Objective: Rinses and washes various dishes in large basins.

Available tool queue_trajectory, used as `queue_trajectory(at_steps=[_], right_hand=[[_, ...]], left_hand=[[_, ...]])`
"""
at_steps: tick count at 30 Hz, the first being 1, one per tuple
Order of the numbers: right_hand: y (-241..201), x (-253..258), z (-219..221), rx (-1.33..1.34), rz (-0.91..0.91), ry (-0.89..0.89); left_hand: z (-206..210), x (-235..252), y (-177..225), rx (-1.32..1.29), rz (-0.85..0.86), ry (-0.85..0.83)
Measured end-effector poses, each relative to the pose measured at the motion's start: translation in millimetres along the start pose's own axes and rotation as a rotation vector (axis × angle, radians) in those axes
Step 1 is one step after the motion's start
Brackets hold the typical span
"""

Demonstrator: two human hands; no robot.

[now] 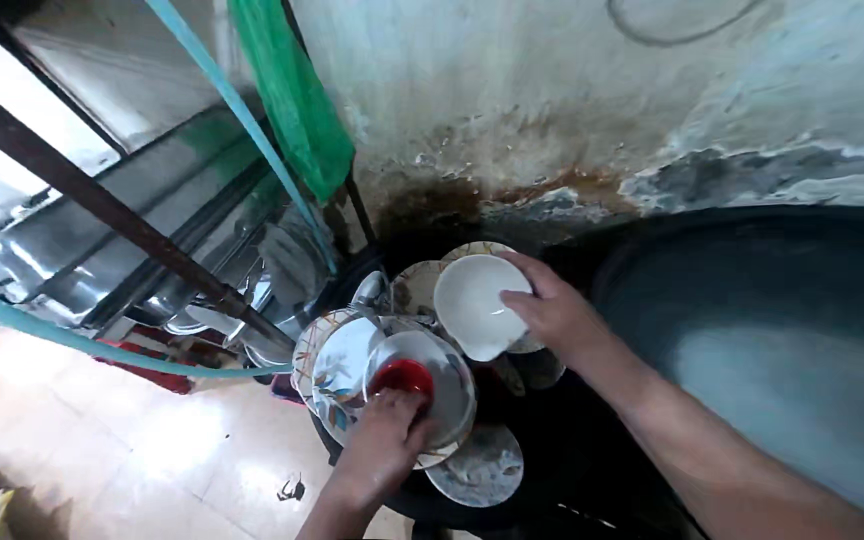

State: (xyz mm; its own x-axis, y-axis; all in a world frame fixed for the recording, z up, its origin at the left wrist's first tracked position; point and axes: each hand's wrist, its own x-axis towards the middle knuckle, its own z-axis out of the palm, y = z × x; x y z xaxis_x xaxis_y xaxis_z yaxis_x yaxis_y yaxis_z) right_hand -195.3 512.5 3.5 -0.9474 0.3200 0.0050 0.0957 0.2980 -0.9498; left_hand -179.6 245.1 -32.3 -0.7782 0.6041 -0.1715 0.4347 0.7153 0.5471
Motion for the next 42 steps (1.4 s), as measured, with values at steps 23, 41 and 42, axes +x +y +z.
queue_trajectory(at_steps=[23,41,42], right_hand=[[42.2,-21.9,66.1,0.150,0.309,-0.384],[27.8,-71.3,60.1,0.473,0.256,-0.213],[24.4,-75.4,55.4,0.571,0.305,-0.193]], left_hand=[[23.2,3.3,-39.7,0.082,0.421,0.409],[4.8,3.8,-0.7,-1.024,-0.380,0.434],[1.1,0.9,3.9,-1.034,-0.332,0.442]])
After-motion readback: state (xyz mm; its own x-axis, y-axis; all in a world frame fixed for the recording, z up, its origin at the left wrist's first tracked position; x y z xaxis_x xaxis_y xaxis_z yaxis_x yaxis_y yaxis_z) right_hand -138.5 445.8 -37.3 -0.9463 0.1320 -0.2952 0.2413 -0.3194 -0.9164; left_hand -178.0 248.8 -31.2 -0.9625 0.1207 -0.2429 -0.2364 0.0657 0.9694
